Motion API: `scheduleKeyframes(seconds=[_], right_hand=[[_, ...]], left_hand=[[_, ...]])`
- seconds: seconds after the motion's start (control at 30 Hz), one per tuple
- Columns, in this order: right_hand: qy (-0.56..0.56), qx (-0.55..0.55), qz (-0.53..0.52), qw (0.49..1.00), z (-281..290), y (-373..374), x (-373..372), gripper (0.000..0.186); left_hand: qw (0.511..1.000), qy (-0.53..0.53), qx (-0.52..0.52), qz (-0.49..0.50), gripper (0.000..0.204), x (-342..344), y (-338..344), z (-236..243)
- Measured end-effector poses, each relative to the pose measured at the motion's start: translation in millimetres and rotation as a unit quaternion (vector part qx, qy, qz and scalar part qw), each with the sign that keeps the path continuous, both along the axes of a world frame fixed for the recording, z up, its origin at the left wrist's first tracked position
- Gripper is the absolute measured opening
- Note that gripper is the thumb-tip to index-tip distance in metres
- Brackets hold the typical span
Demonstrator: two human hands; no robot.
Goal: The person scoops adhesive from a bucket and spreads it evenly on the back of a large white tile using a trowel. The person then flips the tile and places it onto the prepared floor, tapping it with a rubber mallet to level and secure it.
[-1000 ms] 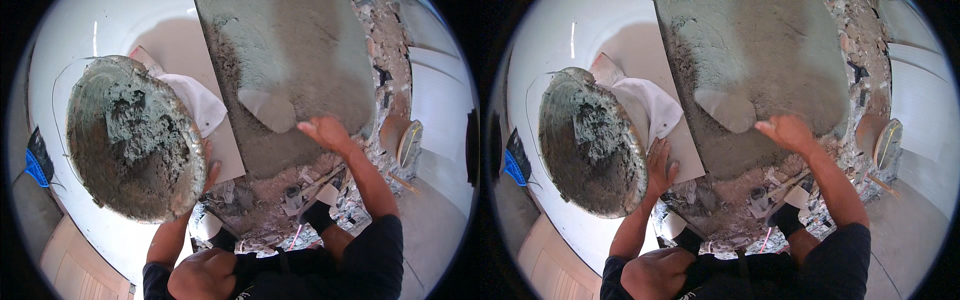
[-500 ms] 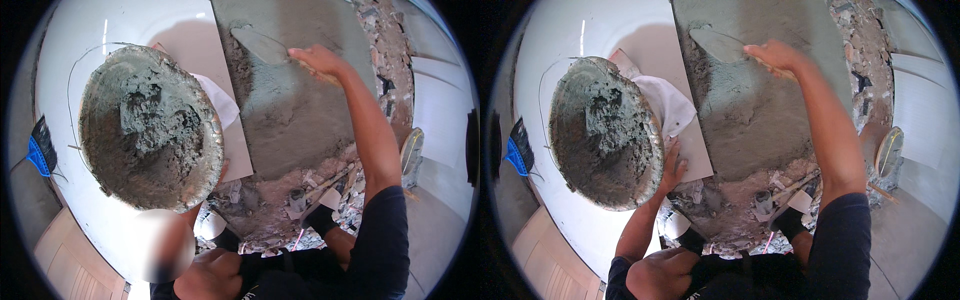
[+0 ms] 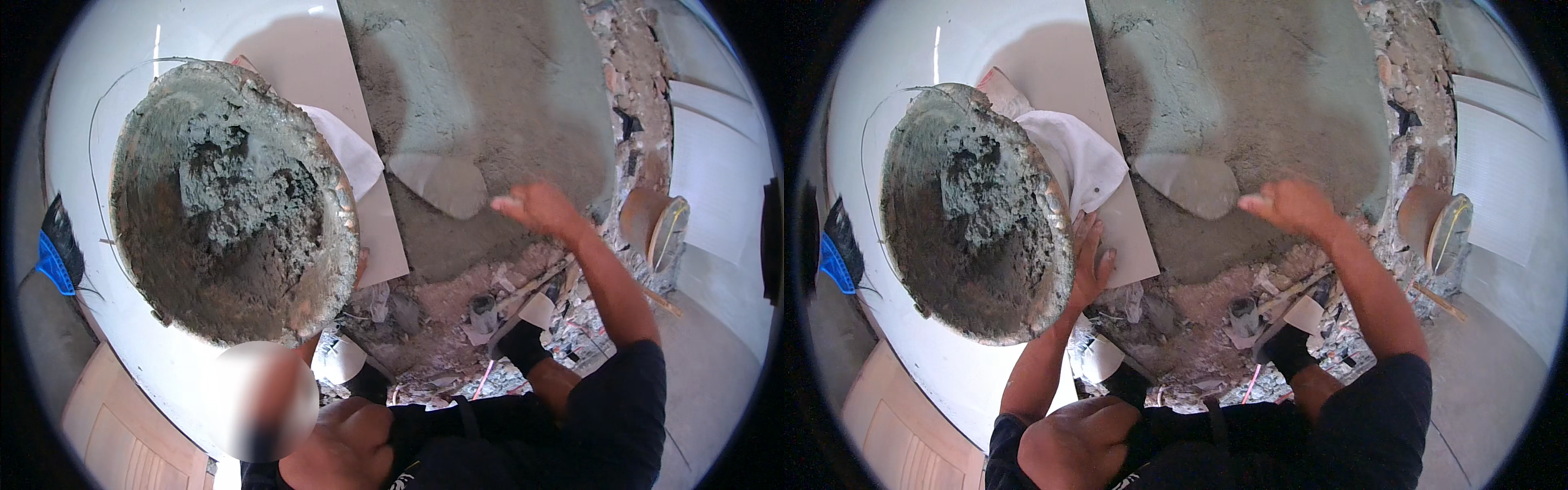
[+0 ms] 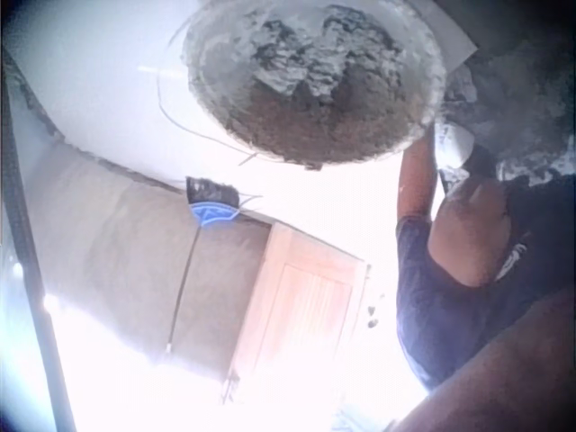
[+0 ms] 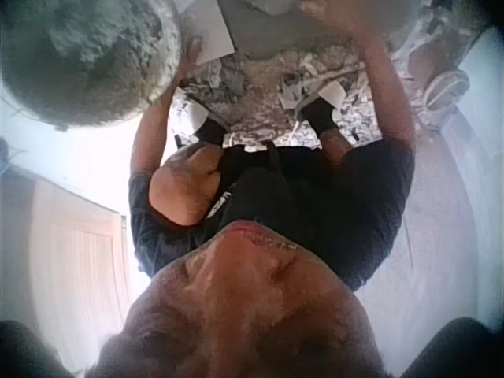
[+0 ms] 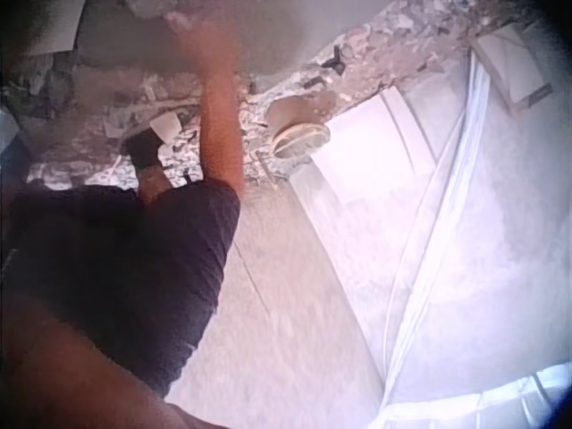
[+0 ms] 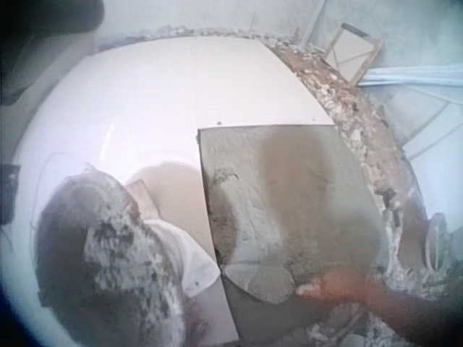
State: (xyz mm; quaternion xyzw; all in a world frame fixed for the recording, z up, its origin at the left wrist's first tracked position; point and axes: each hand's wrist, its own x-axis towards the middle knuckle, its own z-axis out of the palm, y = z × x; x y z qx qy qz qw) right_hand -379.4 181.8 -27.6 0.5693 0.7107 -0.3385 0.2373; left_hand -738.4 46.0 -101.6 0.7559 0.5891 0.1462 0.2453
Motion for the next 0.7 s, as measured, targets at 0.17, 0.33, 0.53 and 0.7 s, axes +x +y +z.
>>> scheduleKeyframes(seconds=[0.17, 0.33, 0.53, 0.7], right_hand=[[-0.109, 0.094, 0.025, 0.989, 48, -63, 24, 0.055], [-0.057, 0.17, -0.067, 0.982, 179, -53, -4, 0.027], [-0.06, 0.324, 0.29, 0.898, 273, -4, -162, 0.033], [0.021, 0.407, 0.514, 0.755, 225, 21, -288, 0.022]], left_hand=[[0.999, 0.001, -0.048, 0.025, 0.046, -1, -6, 3], [0.996, -0.05, -0.026, 0.064, 0.043, -5, -13, -3], [0.983, -0.118, 0.028, 0.138, 0.04, -4, -47, -38], [0.95, -0.205, 0.144, 0.186, 0.038, 1, -84, -67]])
